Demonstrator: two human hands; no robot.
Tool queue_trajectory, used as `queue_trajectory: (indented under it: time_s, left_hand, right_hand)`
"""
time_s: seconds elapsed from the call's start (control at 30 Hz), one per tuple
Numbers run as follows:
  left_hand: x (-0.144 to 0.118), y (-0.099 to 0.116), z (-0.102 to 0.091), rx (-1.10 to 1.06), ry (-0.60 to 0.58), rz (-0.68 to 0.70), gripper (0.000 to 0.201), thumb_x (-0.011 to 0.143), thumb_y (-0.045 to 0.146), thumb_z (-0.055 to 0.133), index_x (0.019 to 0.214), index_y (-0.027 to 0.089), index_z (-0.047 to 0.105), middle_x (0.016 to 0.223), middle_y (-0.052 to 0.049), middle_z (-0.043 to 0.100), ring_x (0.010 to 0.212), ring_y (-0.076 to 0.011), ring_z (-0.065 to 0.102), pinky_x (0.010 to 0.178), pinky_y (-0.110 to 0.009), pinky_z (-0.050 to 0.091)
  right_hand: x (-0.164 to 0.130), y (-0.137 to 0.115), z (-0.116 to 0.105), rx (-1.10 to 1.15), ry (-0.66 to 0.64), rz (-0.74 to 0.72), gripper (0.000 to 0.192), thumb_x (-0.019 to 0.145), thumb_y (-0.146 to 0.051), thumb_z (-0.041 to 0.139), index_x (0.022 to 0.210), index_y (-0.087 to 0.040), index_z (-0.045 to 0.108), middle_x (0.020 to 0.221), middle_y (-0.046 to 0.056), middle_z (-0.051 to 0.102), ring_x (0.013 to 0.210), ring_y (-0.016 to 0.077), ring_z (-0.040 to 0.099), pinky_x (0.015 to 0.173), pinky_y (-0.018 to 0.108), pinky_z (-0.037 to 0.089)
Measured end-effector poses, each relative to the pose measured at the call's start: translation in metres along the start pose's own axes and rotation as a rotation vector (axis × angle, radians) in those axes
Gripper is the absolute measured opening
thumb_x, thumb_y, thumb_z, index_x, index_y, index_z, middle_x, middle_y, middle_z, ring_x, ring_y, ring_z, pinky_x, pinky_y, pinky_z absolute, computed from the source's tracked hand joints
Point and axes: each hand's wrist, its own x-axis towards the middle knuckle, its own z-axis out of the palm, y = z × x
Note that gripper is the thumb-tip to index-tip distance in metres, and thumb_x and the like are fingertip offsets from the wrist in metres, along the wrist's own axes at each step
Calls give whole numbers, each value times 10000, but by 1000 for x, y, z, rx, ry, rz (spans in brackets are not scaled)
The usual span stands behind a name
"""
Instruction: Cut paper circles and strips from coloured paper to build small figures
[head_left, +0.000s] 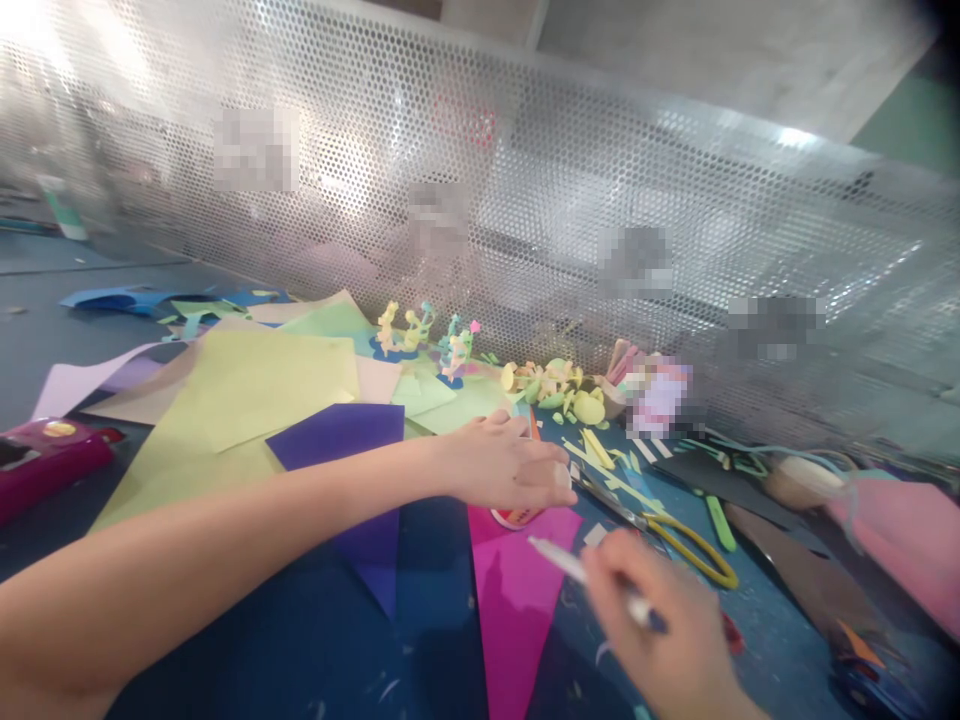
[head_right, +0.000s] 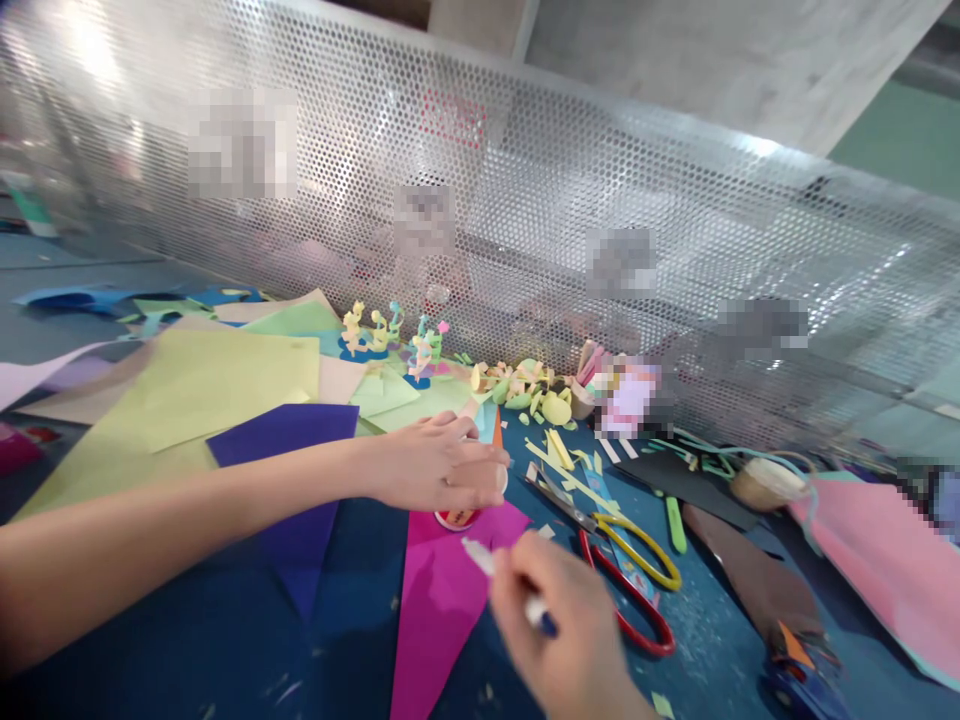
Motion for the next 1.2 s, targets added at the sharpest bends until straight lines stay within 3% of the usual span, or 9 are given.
queue_trajectory:
  time_s: [0.07, 0.13, 0.27, 0.4, 0.57, 0.73, 0.87, 1.03, 1.2]
  left_hand:
    - [0, 0, -1, 33, -4, 47, 351, 889, 433, 363, 1228, 423, 451, 1339, -9, 430, 1098, -292, 373, 903, -449, 300]
    - [-1, 2, -3, 11, 2, -16, 415, 881, 506, 321, 1268, 391, 418, 1280, -55, 473, 1074, -293, 389, 893, -448, 310]
    - [-2, 7, -7, -76, 15, -138, 596, 854, 627, 160, 1323, 325, 369, 1136, -100, 530, 1047, -287, 415, 883, -435, 321]
    - [-3, 10, -9, -48, 19, -93, 486, 905, 524, 169, 1305, 366, 395, 1177, -82, 509, 1096, -306, 382, 872, -439, 311]
    - [-1, 9, -9, -94, -7, -119, 525, 896, 552, 122, 1309, 369, 389, 1281, -63, 452, 1110, -301, 369, 895, -444, 295]
    - [1, 5, -7, -131, -49, -63, 498, 909, 522, 113, 1324, 393, 357, 1383, 15, 382, 1221, -304, 254, 967, -476, 210]
    - [2, 5, -6, -176, -63, -87, 492, 907, 534, 131, 1330, 401, 343, 1376, 35, 399, 1237, -278, 237, 990, -463, 189]
    - [3, 6, -7, -185, -55, -87, 502, 903, 541, 130, 1329, 391, 349, 1362, 24, 417, 1201, -285, 279, 968, -464, 219]
    - [2, 5, -6, -181, -60, -144, 558, 879, 579, 171, 1344, 331, 354, 1335, -64, 419, 1192, -304, 321, 963, -462, 237]
  right_hand:
    - [13, 15, -19, 69, 118, 343, 367, 863, -294, 439, 513, -204, 373, 419, -49, 386, 401, 87, 380, 422, 206, 302]
    - [34, 34, -29, 187, 180, 600, 395, 852, -367, 434, 494, -206, 388, 342, -63, 325, 350, 86, 318, 390, 216, 272]
    - [78, 74, -12, 461, 12, 771, 284, 721, -386, 572, 567, -189, 438, 352, -113, 266, 339, 46, 200, 368, 198, 159]
    - [105, 90, 30, 531, -145, 756, 247, 664, -337, 600, 559, -182, 438, 363, -114, 283, 339, 36, 220, 366, 188, 170]
    - [122, 83, 64, 607, -393, 695, 183, 666, -243, 551, 513, -162, 489, 388, -72, 381, 368, 57, 327, 375, 191, 256]
    - [122, 65, 59, 617, -495, 587, 131, 658, -137, 562, 528, -156, 554, 502, -28, 533, 545, 118, 507, 540, 236, 424]
    - [118, 54, 49, 614, -522, 481, 135, 661, -69, 556, 563, -153, 597, 621, -10, 604, 707, 145, 561, 704, 274, 454]
    - [117, 49, 45, 580, -507, 389, 158, 702, -63, 544, 608, -154, 633, 717, -1, 647, 798, 164, 574, 782, 308, 457]
    - [117, 50, 46, 548, -479, 329, 87, 785, -134, 566, 756, -135, 648, 819, 11, 660, 799, 156, 589, 784, 328, 479]
